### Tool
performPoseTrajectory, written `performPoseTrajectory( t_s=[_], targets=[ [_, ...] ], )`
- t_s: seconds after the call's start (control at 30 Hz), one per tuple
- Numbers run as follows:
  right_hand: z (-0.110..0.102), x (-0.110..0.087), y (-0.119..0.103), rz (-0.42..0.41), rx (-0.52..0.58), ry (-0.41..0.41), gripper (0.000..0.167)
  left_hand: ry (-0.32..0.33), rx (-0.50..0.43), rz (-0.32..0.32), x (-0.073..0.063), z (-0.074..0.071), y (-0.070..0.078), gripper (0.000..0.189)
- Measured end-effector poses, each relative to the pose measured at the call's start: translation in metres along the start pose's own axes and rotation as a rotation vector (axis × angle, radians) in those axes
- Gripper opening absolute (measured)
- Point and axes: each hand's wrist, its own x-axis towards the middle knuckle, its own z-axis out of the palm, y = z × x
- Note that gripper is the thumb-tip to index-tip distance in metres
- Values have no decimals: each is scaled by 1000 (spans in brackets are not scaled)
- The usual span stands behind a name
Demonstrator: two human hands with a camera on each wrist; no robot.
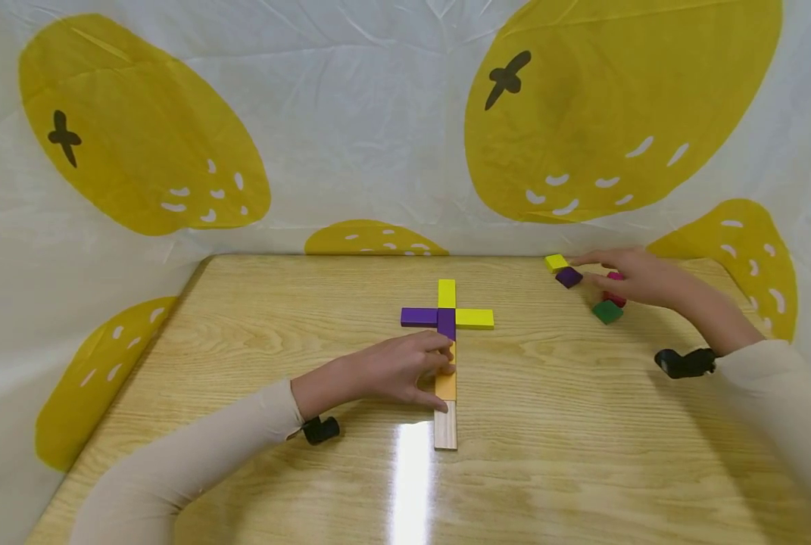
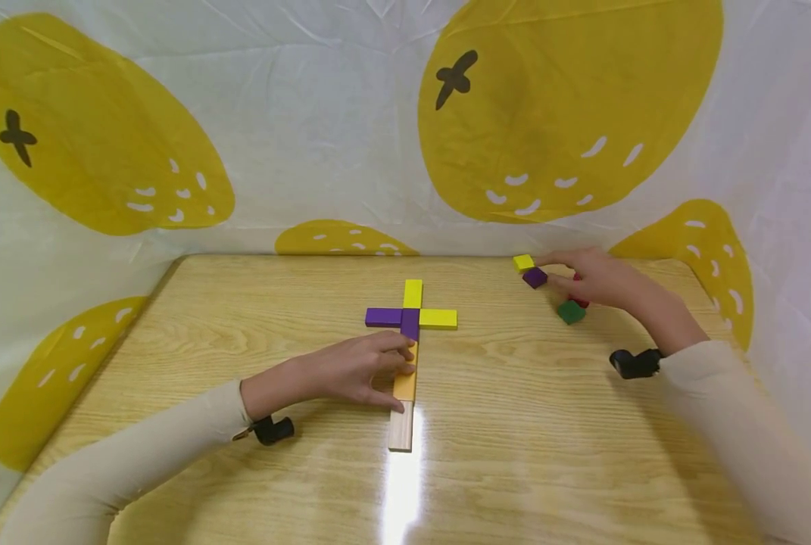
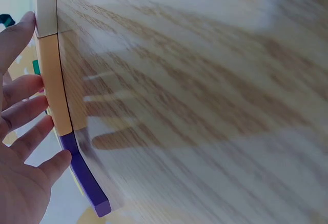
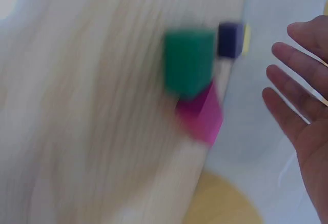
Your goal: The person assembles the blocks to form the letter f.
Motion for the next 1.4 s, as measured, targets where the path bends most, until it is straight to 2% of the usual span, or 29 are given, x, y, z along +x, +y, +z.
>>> performPoseTrajectory(
  t_s=[0.2, 0.4, 0.6, 0.87, 1.07, 1.23, 1.4],
  targets=[
    [0, -25, 22, 17, -70, -77, 42, 0, -2, 1, 1, 1, -1, 59],
    [5, -37, 36, -5, -109, -109, 41, 2, -7, -3, 1, 1, -1, 59],
    [10, -38, 43, -17, -110, -80, 40, 3, -15, -3, 0, 2, -1, 59],
    [12, -31, 46, 30, -139, -117, 39, 8, -8, 0, -1, 4, -2, 60],
    [12, -30, 48, 40, -153, -58, 39, 15, -13, 3, -1, 3, -1, 58],
    [15, -32, 52, -2, -171, 56, 45, 16, -9, -1, -1, 2, 0, 59],
    [20, -38, 58, 14, -122, 120, 47, 10, -12, 0, -1, 2, 1, 58]
  ],
)
